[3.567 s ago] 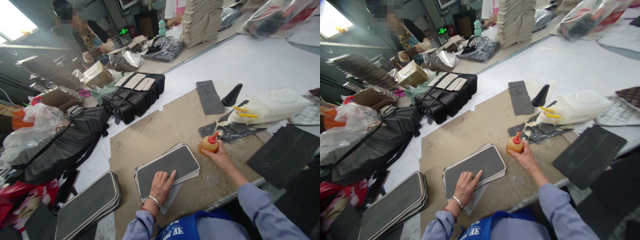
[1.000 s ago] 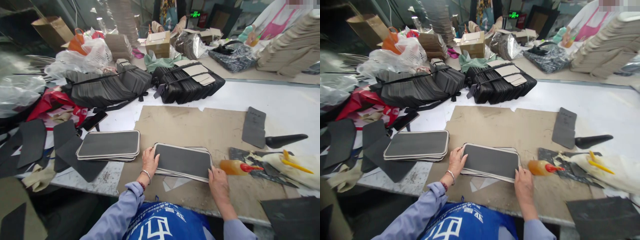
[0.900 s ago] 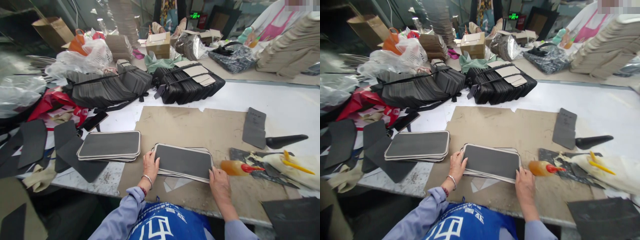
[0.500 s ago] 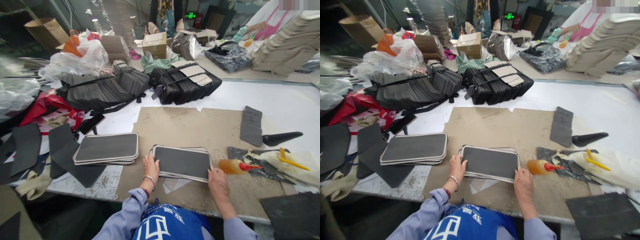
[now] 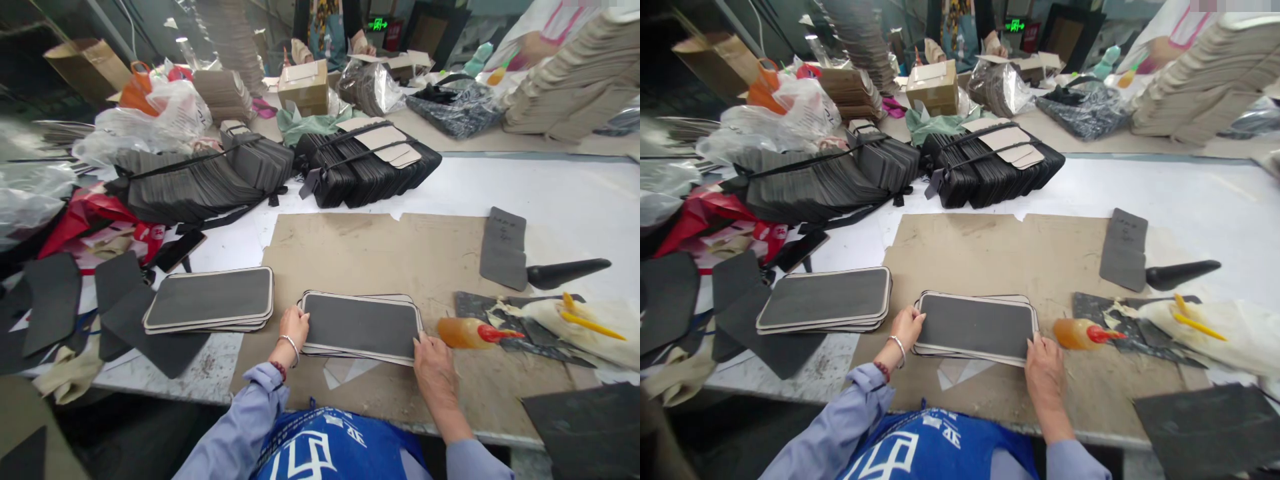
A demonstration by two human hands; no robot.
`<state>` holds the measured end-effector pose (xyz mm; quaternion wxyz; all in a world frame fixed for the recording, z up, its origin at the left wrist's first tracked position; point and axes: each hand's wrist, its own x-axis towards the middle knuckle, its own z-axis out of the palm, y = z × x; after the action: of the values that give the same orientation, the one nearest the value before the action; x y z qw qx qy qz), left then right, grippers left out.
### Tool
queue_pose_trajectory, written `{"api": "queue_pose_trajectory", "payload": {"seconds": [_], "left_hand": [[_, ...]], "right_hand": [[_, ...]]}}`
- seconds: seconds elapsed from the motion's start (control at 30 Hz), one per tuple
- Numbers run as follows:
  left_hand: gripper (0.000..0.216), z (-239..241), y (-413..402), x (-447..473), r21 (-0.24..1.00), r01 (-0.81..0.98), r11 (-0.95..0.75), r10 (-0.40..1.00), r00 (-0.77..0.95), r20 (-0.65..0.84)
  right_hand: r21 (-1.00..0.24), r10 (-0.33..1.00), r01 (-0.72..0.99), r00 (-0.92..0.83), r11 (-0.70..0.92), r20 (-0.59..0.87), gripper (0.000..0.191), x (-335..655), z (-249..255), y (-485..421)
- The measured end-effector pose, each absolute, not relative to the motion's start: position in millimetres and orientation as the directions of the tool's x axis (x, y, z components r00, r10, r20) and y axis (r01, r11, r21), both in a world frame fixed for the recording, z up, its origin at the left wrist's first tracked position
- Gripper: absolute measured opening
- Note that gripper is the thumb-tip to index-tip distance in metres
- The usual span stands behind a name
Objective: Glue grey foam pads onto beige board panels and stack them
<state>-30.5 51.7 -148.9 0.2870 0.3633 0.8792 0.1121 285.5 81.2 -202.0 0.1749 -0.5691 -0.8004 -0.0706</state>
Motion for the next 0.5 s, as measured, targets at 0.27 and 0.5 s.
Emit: {"api": "queue_pose_trajectory", "payload": {"seconds": [0.27,0.5], "left_hand": [[0.026,-145.9,55.7,-35.2,0.429,0.498,0.754,0.657,-0.582,-0.479],[0.023,-149.7,52.9,-37.1,0.501,0.421,0.756,0.645,-0.612,-0.457]], "right_hand": [[-0.034,0.874,0.936,-0.314,0.351,0.371,0.033,283.8,-198.1,81.4],[-0.059,0.887,0.94,-0.296,0.337,0.353,0.034,282.9,-196.8,81.1]]}}
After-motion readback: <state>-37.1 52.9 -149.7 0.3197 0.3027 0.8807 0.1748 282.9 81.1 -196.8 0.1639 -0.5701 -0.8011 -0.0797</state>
